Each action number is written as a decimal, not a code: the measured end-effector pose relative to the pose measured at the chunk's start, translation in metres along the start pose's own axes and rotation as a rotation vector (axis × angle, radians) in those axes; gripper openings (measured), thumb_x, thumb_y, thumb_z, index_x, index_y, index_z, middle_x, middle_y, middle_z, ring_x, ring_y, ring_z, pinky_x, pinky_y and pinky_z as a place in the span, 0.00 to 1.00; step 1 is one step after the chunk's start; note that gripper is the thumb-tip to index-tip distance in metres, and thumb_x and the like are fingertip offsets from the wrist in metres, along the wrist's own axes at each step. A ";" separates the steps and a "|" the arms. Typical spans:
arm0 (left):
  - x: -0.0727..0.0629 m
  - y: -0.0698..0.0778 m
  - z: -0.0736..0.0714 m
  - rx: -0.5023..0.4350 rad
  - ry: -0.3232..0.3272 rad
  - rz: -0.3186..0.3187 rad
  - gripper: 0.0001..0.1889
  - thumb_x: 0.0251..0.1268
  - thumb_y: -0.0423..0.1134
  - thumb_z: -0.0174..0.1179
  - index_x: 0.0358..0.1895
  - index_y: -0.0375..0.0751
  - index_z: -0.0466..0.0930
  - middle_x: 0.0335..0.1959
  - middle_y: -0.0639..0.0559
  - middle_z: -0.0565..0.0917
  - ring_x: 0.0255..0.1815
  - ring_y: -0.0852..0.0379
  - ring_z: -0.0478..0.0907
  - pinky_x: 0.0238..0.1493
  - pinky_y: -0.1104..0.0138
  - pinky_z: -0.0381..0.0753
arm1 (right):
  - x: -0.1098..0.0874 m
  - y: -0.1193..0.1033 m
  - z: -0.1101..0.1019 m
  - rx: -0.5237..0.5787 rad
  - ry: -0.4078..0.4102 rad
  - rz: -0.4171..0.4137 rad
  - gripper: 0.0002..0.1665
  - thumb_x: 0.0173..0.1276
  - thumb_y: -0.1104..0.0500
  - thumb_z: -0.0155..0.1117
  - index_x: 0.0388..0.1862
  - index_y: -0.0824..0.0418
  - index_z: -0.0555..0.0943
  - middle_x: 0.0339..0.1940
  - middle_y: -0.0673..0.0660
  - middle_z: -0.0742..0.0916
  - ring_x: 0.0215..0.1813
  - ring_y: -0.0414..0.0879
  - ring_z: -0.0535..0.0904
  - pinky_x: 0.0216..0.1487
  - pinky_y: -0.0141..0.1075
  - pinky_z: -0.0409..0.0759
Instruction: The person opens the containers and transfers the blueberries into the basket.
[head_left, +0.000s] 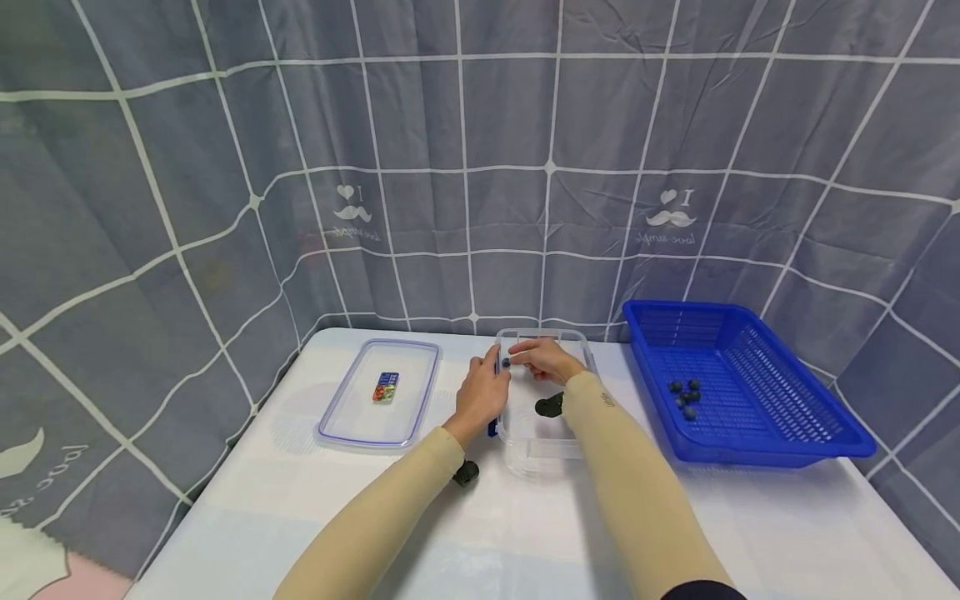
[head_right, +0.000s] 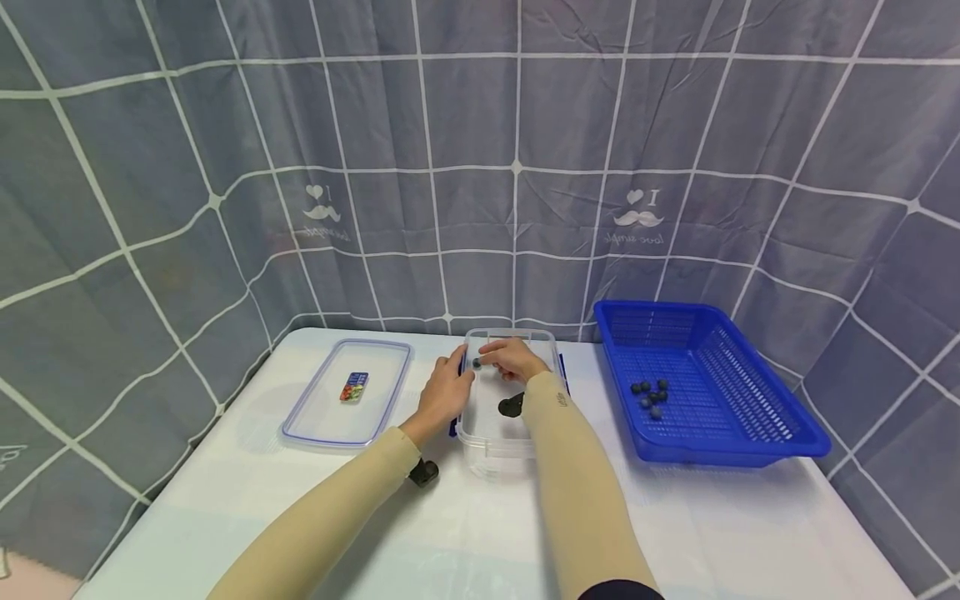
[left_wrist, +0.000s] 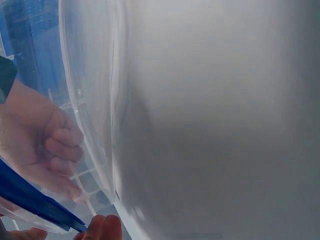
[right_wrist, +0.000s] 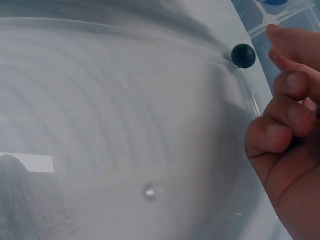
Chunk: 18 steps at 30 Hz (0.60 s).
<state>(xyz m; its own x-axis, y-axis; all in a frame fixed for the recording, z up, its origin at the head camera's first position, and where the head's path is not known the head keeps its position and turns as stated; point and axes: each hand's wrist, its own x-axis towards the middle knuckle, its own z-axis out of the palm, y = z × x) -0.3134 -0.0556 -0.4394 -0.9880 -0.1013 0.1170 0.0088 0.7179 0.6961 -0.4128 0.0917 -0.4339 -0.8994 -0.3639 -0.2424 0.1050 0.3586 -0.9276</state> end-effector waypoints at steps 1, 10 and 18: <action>0.000 0.000 0.000 0.000 -0.003 0.002 0.29 0.79 0.49 0.44 0.80 0.56 0.57 0.68 0.39 0.70 0.57 0.39 0.79 0.53 0.44 0.78 | 0.001 0.001 0.001 -0.010 0.009 0.004 0.24 0.68 0.60 0.66 0.62 0.63 0.81 0.16 0.46 0.68 0.19 0.38 0.60 0.24 0.30 0.62; 0.000 0.001 -0.001 -0.006 0.005 0.018 0.29 0.78 0.48 0.45 0.80 0.53 0.59 0.67 0.39 0.70 0.57 0.39 0.79 0.54 0.44 0.78 | 0.012 0.011 0.009 -0.062 0.110 0.035 0.23 0.68 0.59 0.68 0.62 0.59 0.83 0.13 0.45 0.68 0.17 0.38 0.61 0.22 0.30 0.62; 0.001 0.000 0.001 0.002 0.004 0.003 0.29 0.78 0.48 0.45 0.80 0.55 0.59 0.67 0.39 0.71 0.56 0.39 0.79 0.54 0.45 0.78 | 0.011 0.013 0.013 -0.111 0.138 0.025 0.21 0.67 0.59 0.69 0.58 0.59 0.85 0.13 0.46 0.69 0.16 0.38 0.63 0.21 0.30 0.63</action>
<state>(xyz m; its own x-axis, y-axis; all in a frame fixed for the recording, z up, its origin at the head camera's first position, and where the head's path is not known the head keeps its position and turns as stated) -0.3148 -0.0552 -0.4397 -0.9873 -0.1017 0.1223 0.0119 0.7195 0.6943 -0.4160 0.0810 -0.4527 -0.9474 -0.2353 -0.2167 0.0874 0.4614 -0.8829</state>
